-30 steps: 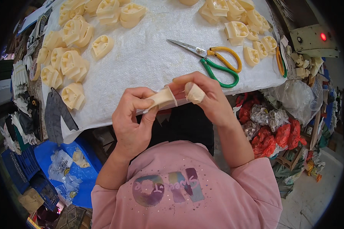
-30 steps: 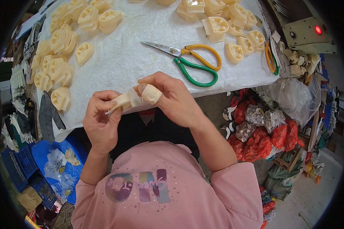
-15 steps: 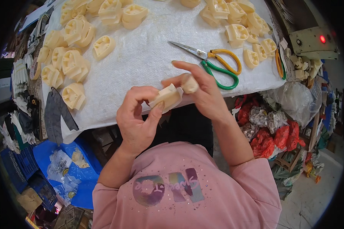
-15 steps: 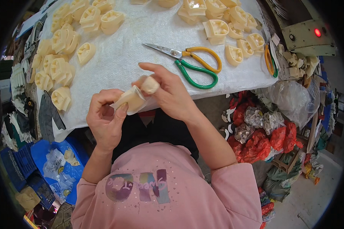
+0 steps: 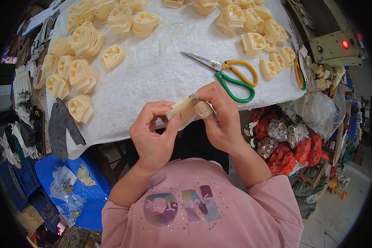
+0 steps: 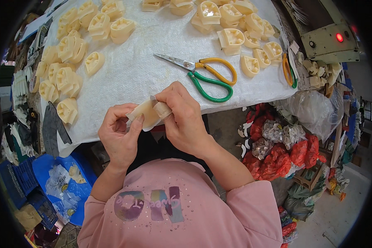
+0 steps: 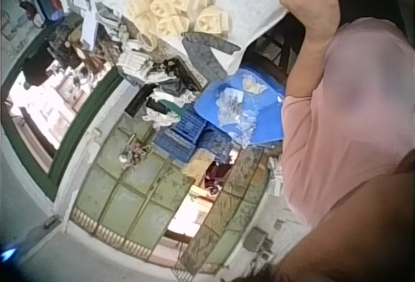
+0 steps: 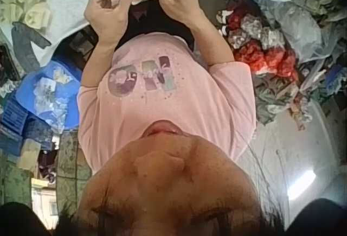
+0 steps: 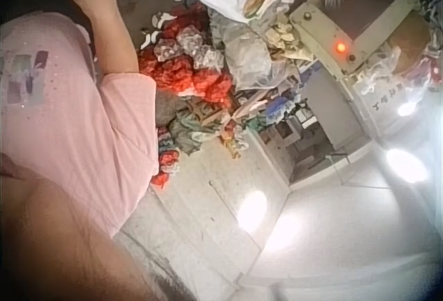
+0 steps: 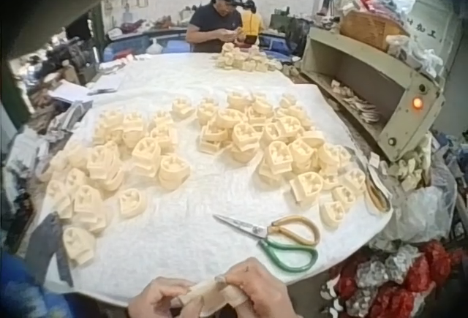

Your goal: Cutting and assembling small shoe components, possibly heels or internal structural parts, using scissors and manual manipulation.

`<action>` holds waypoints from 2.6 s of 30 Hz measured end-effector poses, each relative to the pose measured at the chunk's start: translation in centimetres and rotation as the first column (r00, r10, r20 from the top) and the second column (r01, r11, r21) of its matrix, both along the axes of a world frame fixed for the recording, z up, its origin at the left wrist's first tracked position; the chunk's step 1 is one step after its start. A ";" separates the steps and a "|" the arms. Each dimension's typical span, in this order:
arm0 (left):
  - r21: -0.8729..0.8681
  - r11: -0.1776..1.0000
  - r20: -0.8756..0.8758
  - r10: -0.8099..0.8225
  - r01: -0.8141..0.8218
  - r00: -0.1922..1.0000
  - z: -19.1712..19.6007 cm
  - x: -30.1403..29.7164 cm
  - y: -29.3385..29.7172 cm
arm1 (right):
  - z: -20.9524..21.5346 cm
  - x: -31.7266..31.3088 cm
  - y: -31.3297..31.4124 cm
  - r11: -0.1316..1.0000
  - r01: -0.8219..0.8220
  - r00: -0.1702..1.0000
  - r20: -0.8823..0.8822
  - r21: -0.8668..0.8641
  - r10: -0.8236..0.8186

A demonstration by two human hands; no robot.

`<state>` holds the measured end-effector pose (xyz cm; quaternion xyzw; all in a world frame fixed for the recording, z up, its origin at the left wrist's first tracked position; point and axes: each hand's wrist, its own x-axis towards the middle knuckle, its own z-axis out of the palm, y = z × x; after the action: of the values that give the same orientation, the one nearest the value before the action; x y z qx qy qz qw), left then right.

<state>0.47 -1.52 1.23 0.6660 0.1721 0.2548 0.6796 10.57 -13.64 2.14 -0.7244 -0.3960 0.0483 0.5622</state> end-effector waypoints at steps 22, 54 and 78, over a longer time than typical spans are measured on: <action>0.325 0.934 -0.090 -0.125 0.148 0.988 0.4 0.1 1.7 | -0.8 -0.3 -0.8 0.992 -0.077 0.929 -0.354 0.098 0.108; 0.166 0.974 0.014 -0.161 0.156 0.987 -0.3 0.0 1.6 | -1.3 1.1 -2.0 0.952 -0.103 0.800 -0.545 0.287 0.251; -0.570 0.755 0.093 -0.332 0.324 0.939 0.0 -0.3 -0.6 | -0.8 -0.9 -0.6 0.972 -0.232 0.972 0.027 0.016 0.232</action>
<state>0.21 -2.16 1.26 0.4500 0.1265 0.0630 0.8818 9.67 -14.22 1.35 -0.6684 -0.4855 0.1008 0.5544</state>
